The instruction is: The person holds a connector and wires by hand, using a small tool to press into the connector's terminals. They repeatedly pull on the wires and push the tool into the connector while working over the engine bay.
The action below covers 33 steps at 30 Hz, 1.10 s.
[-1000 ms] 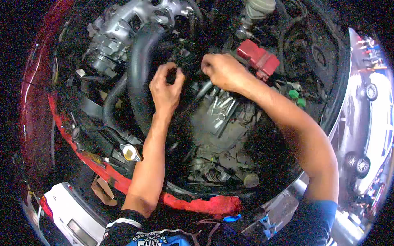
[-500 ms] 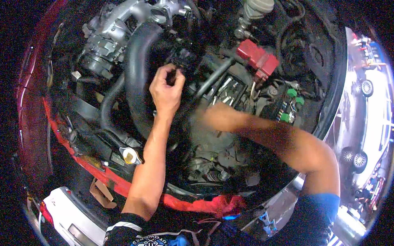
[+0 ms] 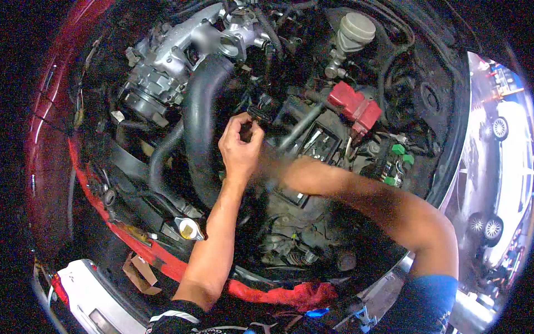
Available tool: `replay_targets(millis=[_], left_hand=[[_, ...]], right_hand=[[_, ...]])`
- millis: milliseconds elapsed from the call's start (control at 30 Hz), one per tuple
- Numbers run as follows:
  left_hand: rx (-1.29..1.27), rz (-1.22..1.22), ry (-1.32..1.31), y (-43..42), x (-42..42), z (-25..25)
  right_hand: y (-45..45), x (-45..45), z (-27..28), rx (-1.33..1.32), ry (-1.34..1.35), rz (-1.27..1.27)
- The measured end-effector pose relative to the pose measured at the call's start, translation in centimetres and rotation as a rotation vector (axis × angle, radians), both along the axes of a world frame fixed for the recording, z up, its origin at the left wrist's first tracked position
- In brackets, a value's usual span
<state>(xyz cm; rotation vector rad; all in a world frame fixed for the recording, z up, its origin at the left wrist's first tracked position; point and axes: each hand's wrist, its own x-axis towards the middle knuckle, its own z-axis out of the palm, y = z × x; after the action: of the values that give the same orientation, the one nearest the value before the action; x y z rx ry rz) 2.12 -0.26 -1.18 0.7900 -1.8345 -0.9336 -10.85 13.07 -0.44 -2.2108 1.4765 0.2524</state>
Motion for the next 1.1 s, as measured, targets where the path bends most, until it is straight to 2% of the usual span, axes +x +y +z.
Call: replay_targets(millis=[100,167,233,333,433,700,800,1000,1100], left_hand=[[0.029,-0.002,0.006,0.0,0.0,0.0],[0.034,0.002,0.023,0.0,-0.1,-0.1],[0.055,-0.003,0.059,0.1,-0.2,-0.1],[-0.024,0.005,0.065,0.2,-0.4,-0.1],[-0.097,0.018,0.023,0.2,-0.4,-0.1],[-0.113,-0.026,-0.055,-0.2,0.4,0.2],[-0.132,-0.042,-0.084,-0.1,0.5,0.9],[0.101,-0.041,-0.205,0.2,0.4,2.1],[0.282,-0.079,-0.227,0.0,0.7,2.8]], right_hand=[[-1.9,-1.2,3.4,0.134,0.041,-0.073],[-2.8,-2.0,5.5,0.154,0.090,-0.259],[-3.3,-2.7,7.5,-0.085,0.022,-0.501],[-4.4,-3.1,8.5,-0.330,-0.318,-0.816],[-4.7,-2.3,7.3,-0.058,-0.861,-1.063],[-4.4,-0.9,6.5,-0.242,-0.872,-0.994],[-4.3,-1.3,6.2,-0.181,-0.737,-0.926],[-4.2,-1.2,5.8,-0.225,-0.658,-0.896],[-4.3,-0.8,5.2,-0.398,-0.583,-0.826]])
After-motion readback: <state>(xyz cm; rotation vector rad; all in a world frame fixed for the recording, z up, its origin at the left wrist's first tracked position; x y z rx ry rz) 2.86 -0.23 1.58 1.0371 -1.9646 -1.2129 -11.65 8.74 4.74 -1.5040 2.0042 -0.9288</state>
